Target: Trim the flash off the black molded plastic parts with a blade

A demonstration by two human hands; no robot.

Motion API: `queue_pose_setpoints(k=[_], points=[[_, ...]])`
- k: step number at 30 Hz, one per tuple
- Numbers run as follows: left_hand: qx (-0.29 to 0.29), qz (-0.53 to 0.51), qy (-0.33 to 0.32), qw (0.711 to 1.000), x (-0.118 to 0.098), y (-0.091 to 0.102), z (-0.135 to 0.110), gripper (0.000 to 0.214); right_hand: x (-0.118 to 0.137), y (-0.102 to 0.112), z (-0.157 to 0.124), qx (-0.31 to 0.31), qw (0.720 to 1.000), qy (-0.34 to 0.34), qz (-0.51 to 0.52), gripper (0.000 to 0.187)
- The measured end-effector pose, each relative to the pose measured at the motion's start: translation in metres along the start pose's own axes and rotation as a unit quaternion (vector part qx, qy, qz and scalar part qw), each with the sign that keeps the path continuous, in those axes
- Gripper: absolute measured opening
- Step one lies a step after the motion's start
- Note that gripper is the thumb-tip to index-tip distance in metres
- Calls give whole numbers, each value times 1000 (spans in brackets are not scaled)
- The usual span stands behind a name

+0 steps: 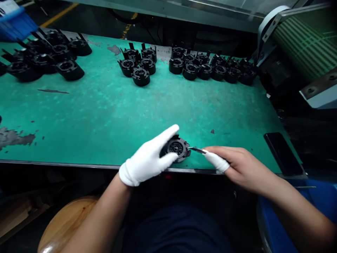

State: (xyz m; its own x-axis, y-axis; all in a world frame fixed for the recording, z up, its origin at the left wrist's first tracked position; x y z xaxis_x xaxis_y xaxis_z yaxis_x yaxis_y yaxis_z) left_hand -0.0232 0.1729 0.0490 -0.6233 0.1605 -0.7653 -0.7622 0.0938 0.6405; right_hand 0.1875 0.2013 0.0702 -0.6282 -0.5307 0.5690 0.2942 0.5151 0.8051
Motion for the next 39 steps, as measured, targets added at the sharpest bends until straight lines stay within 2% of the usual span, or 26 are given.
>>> queue_pose_setpoints(k=[2,4,6,8,12,16,19,24,30,39], points=[[-88,-23,10,996,12,23,-4,59,-10,7,-5,-37,999,-20,8,34],[-149,-56,35,987,22,30,-10,70,-14,5,-5,-37,999,-24,14,34],[-145,-51,56,986,23,17,-12,95,-13,-1,1,-21,1000,-16,15,35],[-139,-10,72,988,19,0,-11,107,-12,-6,11,-11,1000,-7,4,37],[-145,30,73,986,6,-15,-4,90,-11,-7,34,7,999,24,-41,36],[-117,33,59,991,5,-16,0,85,-9,-9,50,58,993,69,-74,35],[-118,32,52,991,6,-14,0,83,-9,-7,58,73,988,77,-110,36],[-124,37,36,991,5,-16,1,82,-9,-2,64,58,979,47,-192,37],[-126,34,39,991,6,-15,0,80,-3,-10,57,80,984,70,-141,36],[-140,53,39,988,5,-15,2,80,-5,-8,65,49,979,24,-195,36]])
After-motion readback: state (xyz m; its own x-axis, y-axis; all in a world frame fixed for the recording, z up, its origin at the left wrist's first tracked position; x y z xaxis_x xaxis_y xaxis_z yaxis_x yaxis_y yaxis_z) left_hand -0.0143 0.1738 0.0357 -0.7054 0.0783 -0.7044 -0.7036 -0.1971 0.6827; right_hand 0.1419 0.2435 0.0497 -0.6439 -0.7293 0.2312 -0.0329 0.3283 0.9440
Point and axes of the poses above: each hand's wrist, its own z-axis towards the middle knuckle, its own y-axis out of the back of the hand, x = y × z, the point moved 8 cm from there along z, towards the middle knuckle, and after that the axes turned 1 degree about y, right-handed, at the moved point
